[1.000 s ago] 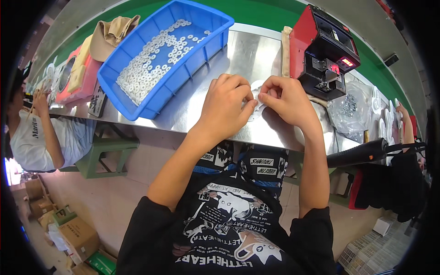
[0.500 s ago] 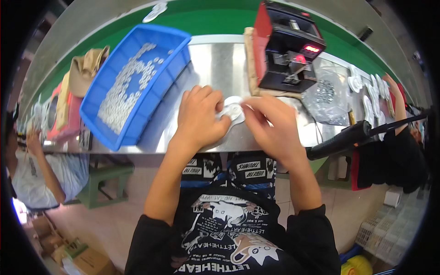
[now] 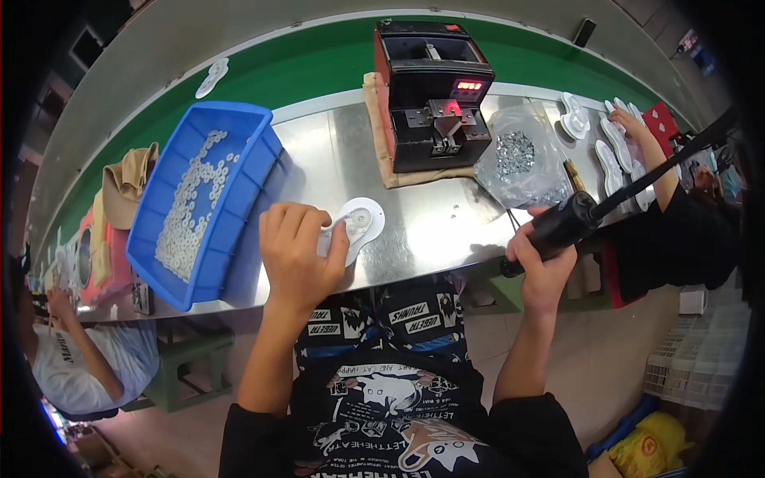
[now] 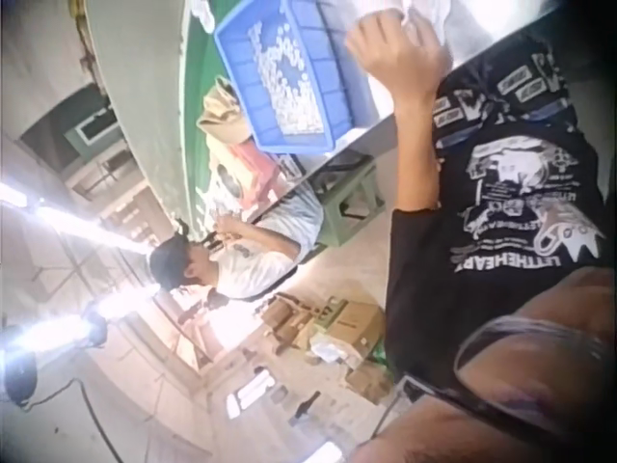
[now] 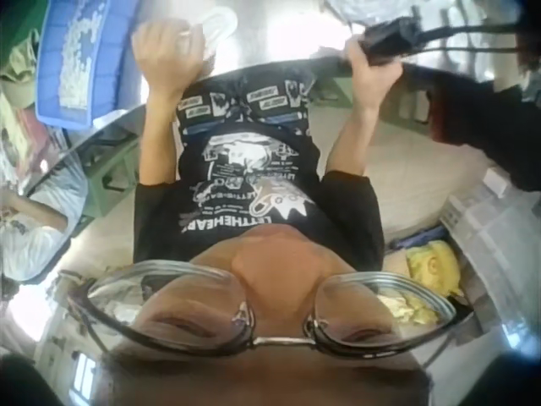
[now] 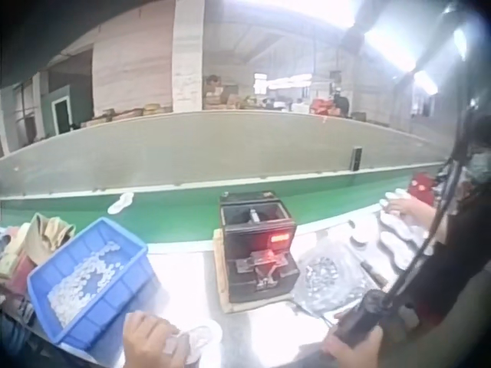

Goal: Assembling electronic components by placing metal washers onto a plastic part and securing them with an electric screwdriver.

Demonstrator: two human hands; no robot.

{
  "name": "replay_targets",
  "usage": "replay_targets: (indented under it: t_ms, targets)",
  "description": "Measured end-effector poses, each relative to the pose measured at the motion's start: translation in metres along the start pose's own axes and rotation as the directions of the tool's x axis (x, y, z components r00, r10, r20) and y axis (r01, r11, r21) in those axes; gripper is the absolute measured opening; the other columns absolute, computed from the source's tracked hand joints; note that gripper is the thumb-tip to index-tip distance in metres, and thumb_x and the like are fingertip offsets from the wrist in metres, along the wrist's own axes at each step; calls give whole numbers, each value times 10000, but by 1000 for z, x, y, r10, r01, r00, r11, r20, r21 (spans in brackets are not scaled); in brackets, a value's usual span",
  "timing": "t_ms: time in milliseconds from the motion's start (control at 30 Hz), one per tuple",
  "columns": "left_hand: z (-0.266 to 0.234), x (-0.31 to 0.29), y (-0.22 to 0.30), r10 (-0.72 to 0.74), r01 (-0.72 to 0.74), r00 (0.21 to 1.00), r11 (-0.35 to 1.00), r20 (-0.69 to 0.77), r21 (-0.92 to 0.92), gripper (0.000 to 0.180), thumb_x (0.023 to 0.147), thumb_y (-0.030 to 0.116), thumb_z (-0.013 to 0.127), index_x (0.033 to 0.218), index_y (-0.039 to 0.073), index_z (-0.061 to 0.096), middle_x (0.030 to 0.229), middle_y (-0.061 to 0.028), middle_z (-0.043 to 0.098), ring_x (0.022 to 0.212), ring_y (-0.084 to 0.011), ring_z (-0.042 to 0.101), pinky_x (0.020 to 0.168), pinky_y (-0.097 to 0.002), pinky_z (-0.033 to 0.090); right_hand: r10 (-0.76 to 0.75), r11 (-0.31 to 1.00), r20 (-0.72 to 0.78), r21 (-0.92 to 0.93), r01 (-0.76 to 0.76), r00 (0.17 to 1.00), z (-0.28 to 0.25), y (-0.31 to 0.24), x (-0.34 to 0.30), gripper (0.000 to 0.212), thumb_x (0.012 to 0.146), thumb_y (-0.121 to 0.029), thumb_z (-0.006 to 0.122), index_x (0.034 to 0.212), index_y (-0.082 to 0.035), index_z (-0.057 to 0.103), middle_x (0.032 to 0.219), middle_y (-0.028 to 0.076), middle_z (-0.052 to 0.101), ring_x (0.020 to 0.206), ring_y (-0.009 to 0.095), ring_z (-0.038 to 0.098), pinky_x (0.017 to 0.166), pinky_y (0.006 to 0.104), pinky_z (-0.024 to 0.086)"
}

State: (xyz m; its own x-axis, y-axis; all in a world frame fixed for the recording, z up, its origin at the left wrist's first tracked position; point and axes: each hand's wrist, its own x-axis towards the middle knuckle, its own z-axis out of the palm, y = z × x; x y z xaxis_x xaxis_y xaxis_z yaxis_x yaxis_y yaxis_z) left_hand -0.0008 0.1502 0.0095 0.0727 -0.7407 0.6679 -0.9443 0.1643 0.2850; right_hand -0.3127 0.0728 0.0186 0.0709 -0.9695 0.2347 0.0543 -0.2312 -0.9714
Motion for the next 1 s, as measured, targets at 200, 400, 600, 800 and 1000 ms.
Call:
replay_targets:
  t_ms: [200,400,600,800,1000]
  targets:
    - [1,-14,21,-94,84,983,994,155,67,364,793,221,757,1083,20,666,1112,-144,599,1072,-345,539,935,-471,394,-164,889,58,442,122,985,27,-30,37,376,858,56,622,1214,-4,517,742,40,515,557,129,509,552,313,448]
    - [3,-13,24,-140,128,979,988,150,90,381,818,260,750,1101,21,662,1102,-137,604,1071,-340,544,952,-474,389,-505,819,30,331,468,862,78,-91,110,333,913,16,635,1229,13,529,779,59,547,567,159,545,580,333,473]
    - [0,-13,23,-146,136,979,988,143,78,374,809,260,754,1088,25,671,1102,-134,614,1069,-337,550,957,-471,393,-473,816,25,389,427,881,123,-104,148,276,873,4,737,1100,43,585,699,40,588,486,129,561,482,272,462]
    - [2,-14,21,-152,143,977,987,147,75,372,801,252,758,1083,24,677,1102,-135,616,1062,-335,552,958,-470,396,-377,891,48,293,348,925,133,-80,161,236,893,11,716,1076,43,570,692,56,590,484,141,570,477,285,472]
    - [3,-11,23,-151,144,977,988,152,58,375,792,243,763,1083,22,677,1102,-135,618,1060,-335,552,955,-471,394,-662,321,173,945,67,729,135,-53,180,214,901,5,710,1059,41,570,696,52,590,495,130,571,480,272,467]
